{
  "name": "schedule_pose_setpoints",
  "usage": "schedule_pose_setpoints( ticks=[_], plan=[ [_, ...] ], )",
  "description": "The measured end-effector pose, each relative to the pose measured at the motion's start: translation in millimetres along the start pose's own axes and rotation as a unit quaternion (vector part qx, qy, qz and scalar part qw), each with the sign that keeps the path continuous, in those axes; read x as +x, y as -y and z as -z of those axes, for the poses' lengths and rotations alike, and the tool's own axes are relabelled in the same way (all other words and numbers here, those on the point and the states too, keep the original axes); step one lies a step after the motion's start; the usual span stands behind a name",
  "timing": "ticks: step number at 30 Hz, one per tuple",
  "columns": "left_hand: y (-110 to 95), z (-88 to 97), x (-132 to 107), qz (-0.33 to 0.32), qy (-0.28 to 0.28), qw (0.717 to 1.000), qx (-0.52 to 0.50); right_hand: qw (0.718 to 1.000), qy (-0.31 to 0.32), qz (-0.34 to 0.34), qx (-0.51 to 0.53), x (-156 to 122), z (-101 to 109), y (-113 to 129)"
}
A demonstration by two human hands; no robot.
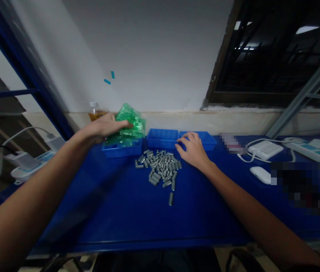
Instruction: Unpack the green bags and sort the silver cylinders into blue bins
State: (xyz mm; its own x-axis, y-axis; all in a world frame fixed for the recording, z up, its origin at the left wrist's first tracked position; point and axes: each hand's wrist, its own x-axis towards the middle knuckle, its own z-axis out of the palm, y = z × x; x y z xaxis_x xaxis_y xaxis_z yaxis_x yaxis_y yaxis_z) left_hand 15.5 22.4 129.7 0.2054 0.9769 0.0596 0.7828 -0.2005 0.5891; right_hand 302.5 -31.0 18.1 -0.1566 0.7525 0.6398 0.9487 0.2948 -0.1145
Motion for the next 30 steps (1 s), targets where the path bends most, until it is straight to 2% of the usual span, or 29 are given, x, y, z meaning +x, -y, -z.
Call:
schedule_pose_setpoints(
  ticks=[2, 5, 8, 10, 12, 14, 17, 19, 20, 22, 23, 25, 27, 30],
  plan=[
    [-16, -25.2, -14, -0.019, 0.116, 0.986, -0.116, 1.000, -0.012, -0.013, 0.024, 0, 4, -1],
    [-34, -73.4, -21, -0.026, 0.241, 0.951, -0.191, 0.998, -0.016, -0.024, 0.049, -1, 3, -3],
    [-40, -106.8, -13, -0.044, 0.268, 0.951, -0.147, 0.996, -0.019, -0.037, 0.073, -1, 2, -4],
    [-39, -115.1, -8, -0.095, 0.243, 0.964, -0.047, 0.992, -0.014, -0.060, 0.111, 0, 7, -3],
    [-37, -114.5, -6, -0.155, 0.190, 0.968, 0.059, 0.982, 0.000, -0.091, 0.164, 0, 16, 0],
    [-33, -107.3, -8, -0.199, 0.136, 0.963, 0.119, 0.972, 0.009, -0.112, 0.207, -2, 30, 4],
    [-25, -85.9, -7, -0.234, 0.056, 0.958, 0.153, 0.968, -0.004, -0.119, 0.220, -10, 46, 5],
    [-14, -66.4, 0, -0.228, 0.017, 0.958, 0.174, 0.971, -0.005, -0.120, 0.209, -17, 48, 3],
    [-7, -56.4, 7, -0.209, 0.016, 0.960, 0.185, 0.972, 0.000, -0.118, 0.201, -20, 46, 2],
    [12, -39.6, 21, -0.117, 0.075, 0.969, 0.202, 0.977, 0.018, -0.106, 0.185, -24, 38, 3],
    [23, -34.1, 29, -0.060, 0.092, 0.965, 0.238, 0.979, 0.028, -0.095, 0.180, -26, 34, 4],
    [43, -30.0, 42, 0.020, 0.106, 0.937, 0.331, 0.980, 0.044, -0.069, 0.181, -30, 26, 11],
    [59, -33.4, 52, 0.050, 0.130, 0.920, 0.366, 0.979, 0.057, -0.040, 0.193, -33, 24, 21],
    [74, -41.6, 62, 0.045, 0.127, 0.925, 0.357, 0.974, 0.072, -0.009, 0.215, -37, 27, 38]
  ],
)
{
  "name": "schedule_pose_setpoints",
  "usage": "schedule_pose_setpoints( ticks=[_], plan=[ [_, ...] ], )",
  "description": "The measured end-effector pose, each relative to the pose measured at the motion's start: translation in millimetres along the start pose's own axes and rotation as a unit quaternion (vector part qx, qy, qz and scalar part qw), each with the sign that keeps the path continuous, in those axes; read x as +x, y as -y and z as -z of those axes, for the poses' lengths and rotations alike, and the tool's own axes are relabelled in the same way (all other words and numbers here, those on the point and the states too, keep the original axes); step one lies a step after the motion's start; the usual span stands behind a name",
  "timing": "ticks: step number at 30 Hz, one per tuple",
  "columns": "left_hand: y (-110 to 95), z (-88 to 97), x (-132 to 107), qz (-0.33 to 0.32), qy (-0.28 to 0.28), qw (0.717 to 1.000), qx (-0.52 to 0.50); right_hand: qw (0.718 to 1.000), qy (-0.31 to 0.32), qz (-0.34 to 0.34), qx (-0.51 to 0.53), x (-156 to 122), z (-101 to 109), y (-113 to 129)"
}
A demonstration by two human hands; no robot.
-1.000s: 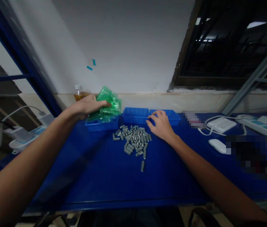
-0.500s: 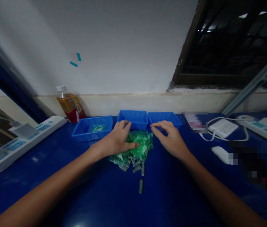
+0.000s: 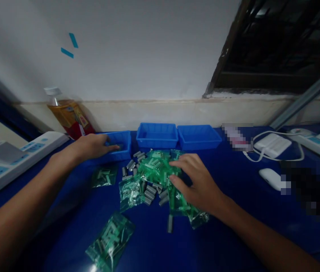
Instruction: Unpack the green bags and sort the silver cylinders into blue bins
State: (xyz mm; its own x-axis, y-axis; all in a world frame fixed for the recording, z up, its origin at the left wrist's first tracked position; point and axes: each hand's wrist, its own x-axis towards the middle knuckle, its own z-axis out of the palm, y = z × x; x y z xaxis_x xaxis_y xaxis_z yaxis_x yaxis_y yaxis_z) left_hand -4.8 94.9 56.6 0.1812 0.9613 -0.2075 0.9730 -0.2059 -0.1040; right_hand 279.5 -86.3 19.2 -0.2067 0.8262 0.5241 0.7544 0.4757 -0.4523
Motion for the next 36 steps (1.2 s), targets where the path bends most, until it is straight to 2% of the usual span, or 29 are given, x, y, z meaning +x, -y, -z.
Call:
schedule_pose_setpoints(
  ticks=[3, 7, 12, 14, 15, 16, 19, 21, 23, 25, 27, 30, 32, 36],
  plan=[
    [0, -2.5, 8, 0.000, 0.002, 1.000, -0.002, 0.999, 0.015, 0.026, 0.012, -4, -2, 11],
    [0, -2.8, 13, -0.014, 0.031, 0.998, -0.044, 0.999, 0.015, 0.041, 0.011, -4, -4, 10],
    [2, 1.5, 9, -0.023, -0.003, 0.998, -0.064, 1.000, -0.007, 0.026, 0.015, -2, -2, 4],
    [-1, 11.1, -2, -0.021, -0.054, 0.997, -0.060, 0.999, -0.016, 0.029, 0.016, -1, -1, 4],
    [-5, 16.8, -10, -0.028, -0.096, 0.993, -0.061, 0.999, -0.019, 0.031, 0.017, -1, -1, 4],
    [-11, 22.0, -20, -0.045, -0.161, 0.984, -0.065, 0.999, -0.022, 0.032, 0.017, -1, 0, 4],
    [-42, 27.5, -53, -0.140, -0.356, 0.920, -0.083, 0.999, -0.029, 0.033, 0.015, -1, 1, 3],
    [-66, 19.3, -70, -0.183, -0.405, 0.894, -0.056, 0.999, -0.035, 0.032, 0.012, 0, 2, 1],
    [-87, 5.0, -78, -0.223, -0.403, 0.887, 0.000, 0.998, -0.045, 0.030, 0.008, 2, 2, -3],
    [-100, -8.5, -77, -0.265, -0.369, 0.889, 0.047, 0.998, -0.059, 0.024, 0.003, 4, 3, -8],
    [-102, -15.3, -71, -0.304, -0.324, 0.895, 0.048, 0.997, -0.075, 0.010, -0.003, 5, 5, -12],
    [-93, -12.3, -64, -0.347, -0.287, 0.893, -0.020, 0.995, -0.100, -0.003, -0.015, 7, 9, -18],
    [-85, -7.7, -64, -0.334, -0.300, 0.892, -0.050, 0.993, -0.119, -0.001, -0.026, 8, 13, -22],
    [-70, -12.6, -62, -0.207, -0.348, 0.914, -0.030, 0.985, -0.144, 0.013, -0.092, 19, 14, -37]
  ],
)
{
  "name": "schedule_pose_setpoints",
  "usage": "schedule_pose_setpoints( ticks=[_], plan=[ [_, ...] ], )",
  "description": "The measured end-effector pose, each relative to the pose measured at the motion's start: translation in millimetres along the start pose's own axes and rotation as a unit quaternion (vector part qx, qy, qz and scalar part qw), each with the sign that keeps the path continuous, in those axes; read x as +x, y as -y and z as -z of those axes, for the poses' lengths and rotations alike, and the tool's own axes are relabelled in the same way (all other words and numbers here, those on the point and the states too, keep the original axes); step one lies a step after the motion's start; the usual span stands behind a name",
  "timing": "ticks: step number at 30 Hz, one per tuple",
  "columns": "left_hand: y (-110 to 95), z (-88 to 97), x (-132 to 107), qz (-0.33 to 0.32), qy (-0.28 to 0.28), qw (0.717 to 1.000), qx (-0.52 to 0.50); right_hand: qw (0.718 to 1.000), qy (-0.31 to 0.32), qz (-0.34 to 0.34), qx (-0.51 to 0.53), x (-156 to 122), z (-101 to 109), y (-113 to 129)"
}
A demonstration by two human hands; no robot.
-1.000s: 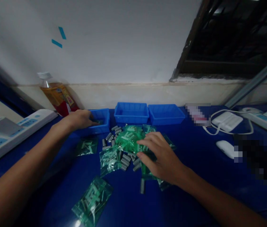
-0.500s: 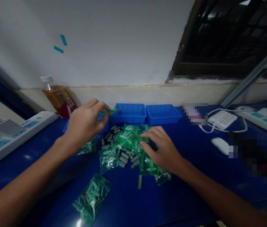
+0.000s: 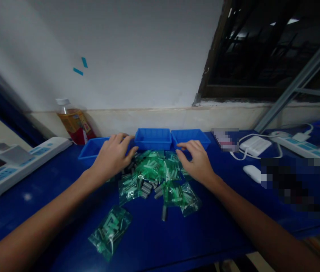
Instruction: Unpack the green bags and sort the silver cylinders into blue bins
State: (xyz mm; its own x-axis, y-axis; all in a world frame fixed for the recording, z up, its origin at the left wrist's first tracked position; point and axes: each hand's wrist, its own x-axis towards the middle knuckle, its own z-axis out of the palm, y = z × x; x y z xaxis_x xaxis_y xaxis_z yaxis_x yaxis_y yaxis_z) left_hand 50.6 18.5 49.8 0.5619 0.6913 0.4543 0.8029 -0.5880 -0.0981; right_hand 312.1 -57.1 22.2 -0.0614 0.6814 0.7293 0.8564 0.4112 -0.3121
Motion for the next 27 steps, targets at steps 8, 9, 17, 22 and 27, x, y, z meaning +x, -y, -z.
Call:
schedule_pose_setpoints(
  ticks=[8, 9, 17, 22, 27],
  plan=[
    [52, -34.3, 8, 0.023, 0.089, 0.992, -0.089, 0.990, 0.093, 0.011, -0.107, 30, -35, -34],
    [56, -36.0, 12, 0.015, 0.091, 0.991, -0.102, 0.989, 0.104, 0.014, -0.107, 32, -39, -36],
    [58, -45.4, 35, -0.034, 0.071, 0.988, -0.130, 0.986, 0.124, 0.021, -0.109, 37, -43, -38],
    [55, -46.1, 37, -0.039, 0.070, 0.991, -0.109, 0.980, 0.135, 0.021, -0.142, 39, -46, -35],
    [50, -46.9, 35, -0.052, 0.062, 0.990, -0.113, 0.979, 0.134, 0.038, -0.147, 38, -48, -35]
  ],
)
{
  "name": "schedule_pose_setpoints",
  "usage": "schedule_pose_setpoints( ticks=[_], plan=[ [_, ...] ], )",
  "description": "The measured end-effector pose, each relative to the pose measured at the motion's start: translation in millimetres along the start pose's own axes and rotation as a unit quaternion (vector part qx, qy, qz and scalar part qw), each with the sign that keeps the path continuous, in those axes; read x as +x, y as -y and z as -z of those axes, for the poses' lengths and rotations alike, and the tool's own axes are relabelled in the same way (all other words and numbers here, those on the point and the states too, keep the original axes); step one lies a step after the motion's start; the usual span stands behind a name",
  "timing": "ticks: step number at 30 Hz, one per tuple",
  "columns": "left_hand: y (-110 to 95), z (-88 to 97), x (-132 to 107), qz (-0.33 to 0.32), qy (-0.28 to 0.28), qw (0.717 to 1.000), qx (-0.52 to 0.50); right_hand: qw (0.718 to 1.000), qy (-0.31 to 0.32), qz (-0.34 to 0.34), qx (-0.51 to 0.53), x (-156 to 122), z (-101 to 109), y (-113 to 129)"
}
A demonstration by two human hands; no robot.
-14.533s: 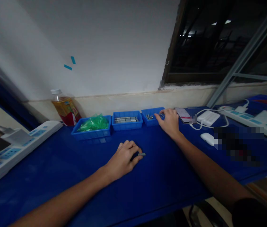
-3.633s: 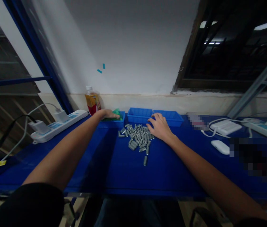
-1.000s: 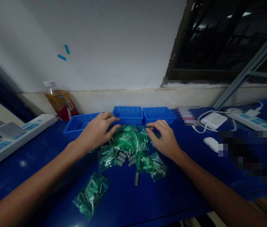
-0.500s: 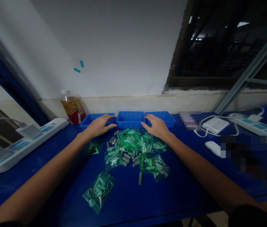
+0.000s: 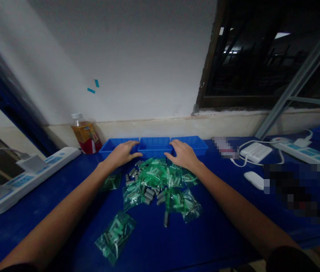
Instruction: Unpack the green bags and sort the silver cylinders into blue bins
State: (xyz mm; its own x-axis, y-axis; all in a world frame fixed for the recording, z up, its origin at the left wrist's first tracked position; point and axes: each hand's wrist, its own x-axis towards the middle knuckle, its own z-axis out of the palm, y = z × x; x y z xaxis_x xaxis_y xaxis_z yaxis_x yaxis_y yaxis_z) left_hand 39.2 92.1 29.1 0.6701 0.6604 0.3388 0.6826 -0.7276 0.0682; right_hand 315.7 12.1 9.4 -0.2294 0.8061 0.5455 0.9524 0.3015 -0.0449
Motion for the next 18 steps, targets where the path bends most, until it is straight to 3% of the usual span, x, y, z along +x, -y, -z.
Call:
schedule_pose_setpoints(
  ticks=[7, 18],
  plan=[
    [1.7, -6.0, 5.1, -0.004, -0.004, 1.000, 0.021, 1.000, 0.010, 0.020, 0.013, 0.1, -3.7, -7.3],
    [-1.2, -2.8, -0.2, -0.009, 0.022, 0.999, 0.031, 0.999, 0.003, -0.007, 0.037, -5.0, -5.5, -0.5]
  ],
)
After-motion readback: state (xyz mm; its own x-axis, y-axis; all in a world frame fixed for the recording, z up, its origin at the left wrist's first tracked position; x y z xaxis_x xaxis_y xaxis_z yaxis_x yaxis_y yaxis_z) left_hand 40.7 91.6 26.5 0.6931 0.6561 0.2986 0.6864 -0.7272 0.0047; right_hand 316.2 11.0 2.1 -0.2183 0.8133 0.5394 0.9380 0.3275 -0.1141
